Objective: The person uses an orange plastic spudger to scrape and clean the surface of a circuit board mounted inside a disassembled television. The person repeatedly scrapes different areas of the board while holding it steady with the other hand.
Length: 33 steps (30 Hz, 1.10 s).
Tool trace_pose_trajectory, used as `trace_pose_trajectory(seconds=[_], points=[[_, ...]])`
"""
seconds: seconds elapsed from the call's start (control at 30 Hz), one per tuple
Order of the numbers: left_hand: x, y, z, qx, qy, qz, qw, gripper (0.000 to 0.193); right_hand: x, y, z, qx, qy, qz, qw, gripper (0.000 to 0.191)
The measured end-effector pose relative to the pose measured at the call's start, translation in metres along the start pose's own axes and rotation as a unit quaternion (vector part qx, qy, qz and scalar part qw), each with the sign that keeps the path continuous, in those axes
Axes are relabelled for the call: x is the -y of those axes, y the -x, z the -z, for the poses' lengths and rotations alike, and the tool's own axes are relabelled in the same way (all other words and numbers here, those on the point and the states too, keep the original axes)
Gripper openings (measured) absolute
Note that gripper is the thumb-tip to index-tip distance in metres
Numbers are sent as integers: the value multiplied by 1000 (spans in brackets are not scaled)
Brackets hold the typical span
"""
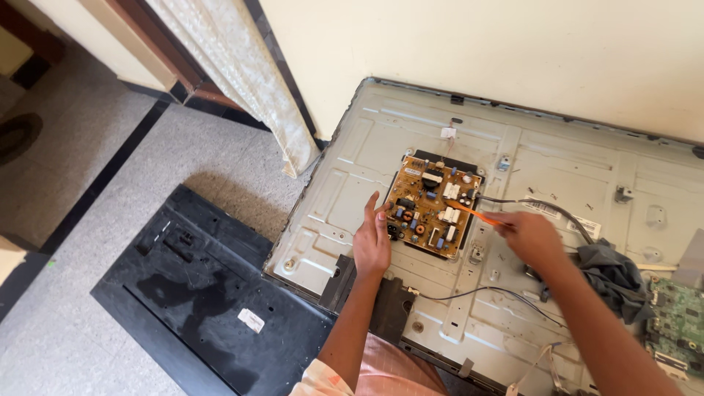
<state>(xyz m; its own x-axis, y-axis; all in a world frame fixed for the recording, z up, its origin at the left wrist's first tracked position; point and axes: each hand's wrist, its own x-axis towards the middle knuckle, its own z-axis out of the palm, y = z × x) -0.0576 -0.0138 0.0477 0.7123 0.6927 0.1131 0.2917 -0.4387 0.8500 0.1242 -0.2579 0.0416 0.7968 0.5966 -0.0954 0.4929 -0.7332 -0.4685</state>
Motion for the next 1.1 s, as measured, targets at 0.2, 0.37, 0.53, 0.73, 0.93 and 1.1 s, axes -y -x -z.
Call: trace_pose_trajectory(seconds=[0.2, 0.37, 0.53, 0.73, 0.93, 1.1], points=[[0, 0, 1, 8, -5, -15, 1000, 59, 6, 2, -7, -33, 15, 8, 999, 38], [-1, 0, 0, 2, -1, -12, 1000, 59, -17, 41, 9, 31, 26, -62, 997, 41], [-3, -1, 1, 1, -5, -15, 1000, 60, -12, 44, 2, 6, 43, -75, 996, 39], [-2, -1, 1, 5, -11, -12, 1000, 60, 21, 62, -5, -11, 111, -91, 990, 41], [3, -1, -2, -8, -7, -32, 999, 59, 45, 108, -5, 10, 141, -131, 981, 40], [0, -1, 1, 5, -8, -10, 1000, 59, 36, 89, 5, 3, 98, -125, 987, 38]])
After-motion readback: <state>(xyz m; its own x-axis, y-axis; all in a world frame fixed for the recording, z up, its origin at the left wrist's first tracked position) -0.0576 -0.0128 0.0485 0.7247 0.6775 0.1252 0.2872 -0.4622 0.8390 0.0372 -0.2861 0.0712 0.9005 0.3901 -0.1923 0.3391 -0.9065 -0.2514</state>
